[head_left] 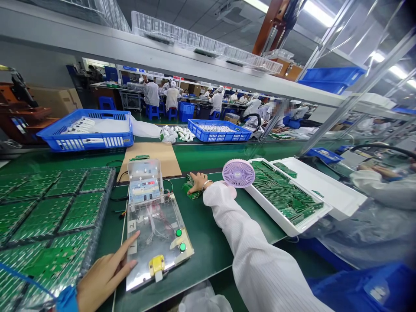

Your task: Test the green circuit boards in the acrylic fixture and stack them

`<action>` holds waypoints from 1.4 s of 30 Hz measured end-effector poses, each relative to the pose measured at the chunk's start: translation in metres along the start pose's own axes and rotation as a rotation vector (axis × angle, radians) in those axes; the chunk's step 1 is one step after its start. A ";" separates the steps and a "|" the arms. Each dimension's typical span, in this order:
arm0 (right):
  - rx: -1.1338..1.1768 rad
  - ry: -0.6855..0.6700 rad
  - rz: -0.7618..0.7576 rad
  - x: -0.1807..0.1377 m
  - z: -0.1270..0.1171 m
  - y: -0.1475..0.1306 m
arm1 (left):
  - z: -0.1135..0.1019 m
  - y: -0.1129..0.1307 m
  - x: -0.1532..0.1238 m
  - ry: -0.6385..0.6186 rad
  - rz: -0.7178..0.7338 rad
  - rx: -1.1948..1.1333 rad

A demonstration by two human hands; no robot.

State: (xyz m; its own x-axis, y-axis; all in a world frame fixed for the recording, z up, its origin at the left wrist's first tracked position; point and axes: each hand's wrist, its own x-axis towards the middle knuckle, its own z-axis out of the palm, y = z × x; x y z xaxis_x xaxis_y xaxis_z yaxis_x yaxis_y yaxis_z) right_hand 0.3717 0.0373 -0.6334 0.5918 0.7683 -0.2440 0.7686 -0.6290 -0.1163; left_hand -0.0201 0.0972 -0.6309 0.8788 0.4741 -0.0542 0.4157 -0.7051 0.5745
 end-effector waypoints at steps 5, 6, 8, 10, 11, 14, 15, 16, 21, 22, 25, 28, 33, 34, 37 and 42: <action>0.041 -0.100 0.023 -0.002 0.003 -0.001 | 0.001 -0.003 0.001 -0.006 0.031 -0.011; 0.046 -0.110 0.024 -0.003 0.003 -0.002 | 0.001 -0.004 0.001 -0.007 0.036 -0.014; 0.052 -0.117 0.025 -0.005 0.003 -0.003 | 0.002 -0.005 0.001 -0.013 0.035 -0.016; 0.054 -0.114 0.025 -0.006 0.003 -0.005 | 0.002 -0.005 0.001 -0.028 0.025 -0.013; 0.056 -0.111 0.025 -0.007 0.002 -0.006 | 0.002 -0.005 0.001 -0.036 0.021 -0.011; 0.062 -0.101 0.019 -0.008 0.002 -0.009 | 0.001 -0.005 0.001 -0.053 0.022 -0.003; 0.065 -0.096 0.015 -0.009 0.002 -0.010 | 0.000 -0.006 0.001 -0.055 0.024 0.000; 0.067 -0.091 0.008 -0.010 0.002 -0.010 | 0.000 -0.006 0.001 -0.056 0.026 0.003; 0.073 -0.090 -0.082 -0.014 0.000 -0.008 | 0.003 -0.009 0.001 -0.044 0.039 0.024; 0.072 -0.095 -0.111 -0.015 -0.001 -0.008 | 0.004 -0.009 0.001 -0.038 0.042 0.029; 0.065 -0.109 -0.187 -0.017 -0.004 -0.006 | 0.004 -0.012 0.002 -0.006 0.050 0.082; 0.064 -0.118 -0.234 -0.019 -0.005 -0.004 | -0.006 -0.007 0.003 0.070 0.059 0.183; 0.087 -0.125 -0.274 -0.020 -0.004 0.001 | -0.034 0.050 0.014 0.162 0.209 0.012; 0.092 -0.122 -0.279 -0.020 -0.004 0.001 | -0.037 0.066 0.021 0.135 0.241 -0.041; 0.105 -0.098 -0.285 -0.021 -0.001 0.004 | -0.029 0.112 0.056 0.062 0.328 -0.172; 0.122 -0.043 -0.293 -0.021 0.008 0.008 | 0.017 0.147 0.159 0.098 0.089 -0.328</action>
State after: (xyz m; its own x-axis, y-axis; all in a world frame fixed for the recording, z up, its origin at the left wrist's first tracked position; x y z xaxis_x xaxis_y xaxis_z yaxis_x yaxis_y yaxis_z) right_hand 0.3637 0.0154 -0.6369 0.3368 0.9148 -0.2229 0.8684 -0.3933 -0.3019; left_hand 0.1842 0.0601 -0.5691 0.8749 0.4780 0.0778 0.2271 -0.5467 0.8059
